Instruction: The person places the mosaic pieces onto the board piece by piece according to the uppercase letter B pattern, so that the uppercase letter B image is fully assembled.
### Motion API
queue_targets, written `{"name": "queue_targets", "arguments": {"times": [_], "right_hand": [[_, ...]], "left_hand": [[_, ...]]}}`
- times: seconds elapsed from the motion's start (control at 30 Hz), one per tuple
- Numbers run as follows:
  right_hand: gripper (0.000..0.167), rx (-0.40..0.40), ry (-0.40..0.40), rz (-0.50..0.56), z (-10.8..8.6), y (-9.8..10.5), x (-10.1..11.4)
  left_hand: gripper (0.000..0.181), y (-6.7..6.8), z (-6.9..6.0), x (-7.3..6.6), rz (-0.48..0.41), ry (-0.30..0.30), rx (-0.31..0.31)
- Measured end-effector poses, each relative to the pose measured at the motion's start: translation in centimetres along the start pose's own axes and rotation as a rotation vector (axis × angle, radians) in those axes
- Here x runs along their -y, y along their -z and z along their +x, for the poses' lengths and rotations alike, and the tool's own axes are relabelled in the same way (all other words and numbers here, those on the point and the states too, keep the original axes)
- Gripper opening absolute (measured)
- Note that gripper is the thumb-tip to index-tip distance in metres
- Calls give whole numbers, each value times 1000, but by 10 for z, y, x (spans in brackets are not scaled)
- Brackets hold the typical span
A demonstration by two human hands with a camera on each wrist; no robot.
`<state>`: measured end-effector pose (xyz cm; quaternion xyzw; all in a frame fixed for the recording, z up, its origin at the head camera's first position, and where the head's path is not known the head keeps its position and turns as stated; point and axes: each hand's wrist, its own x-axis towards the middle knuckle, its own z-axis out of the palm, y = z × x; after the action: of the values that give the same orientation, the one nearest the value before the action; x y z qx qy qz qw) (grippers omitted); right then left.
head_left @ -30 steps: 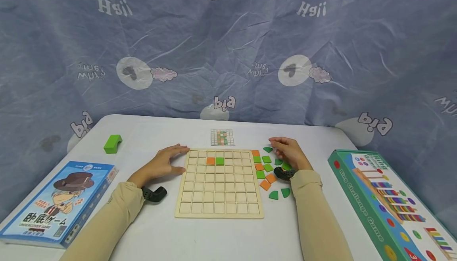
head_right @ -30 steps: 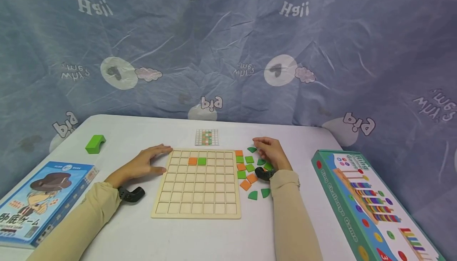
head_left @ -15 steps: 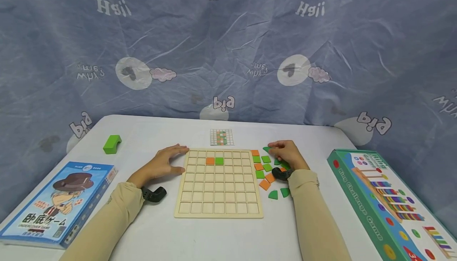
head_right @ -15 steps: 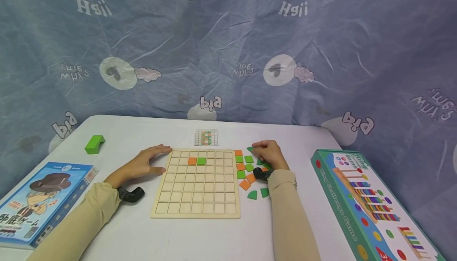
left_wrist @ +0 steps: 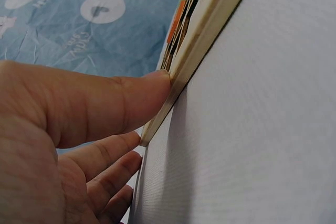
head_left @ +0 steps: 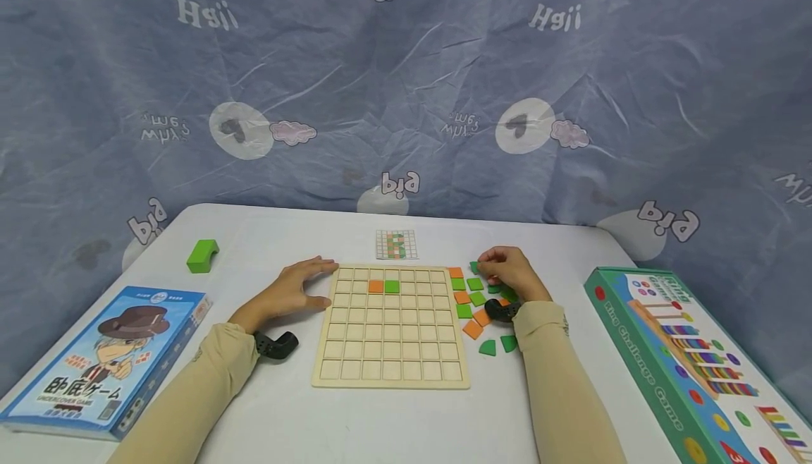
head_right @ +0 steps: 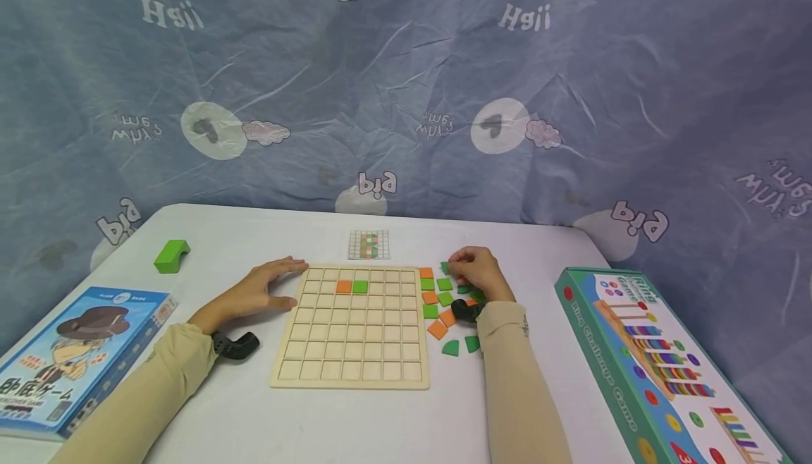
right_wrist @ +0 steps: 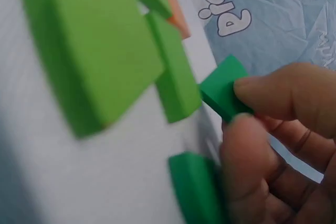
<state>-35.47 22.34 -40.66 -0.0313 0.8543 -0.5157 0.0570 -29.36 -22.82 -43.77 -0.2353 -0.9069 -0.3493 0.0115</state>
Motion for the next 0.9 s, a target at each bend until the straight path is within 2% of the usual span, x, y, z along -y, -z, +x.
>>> {"name": "queue_targets", "arguments": {"times": [0.17, 0.37, 0.67, 0.9], "right_hand": [[25, 51, 47, -1, -3, 0, 9], [39, 115, 111, 69, -5, -3, 20], [40, 232, 124, 131, -1, -19, 29], [37, 303, 126, 129, 2, -36, 38]], "left_hand": [[79, -1, 1, -1, -7, 7, 2], [78, 0, 0, -2, 4, 9, 0], [77, 0, -1, -3, -1, 15, 7], [78, 0, 0, -2, -8, 17, 5]]}}
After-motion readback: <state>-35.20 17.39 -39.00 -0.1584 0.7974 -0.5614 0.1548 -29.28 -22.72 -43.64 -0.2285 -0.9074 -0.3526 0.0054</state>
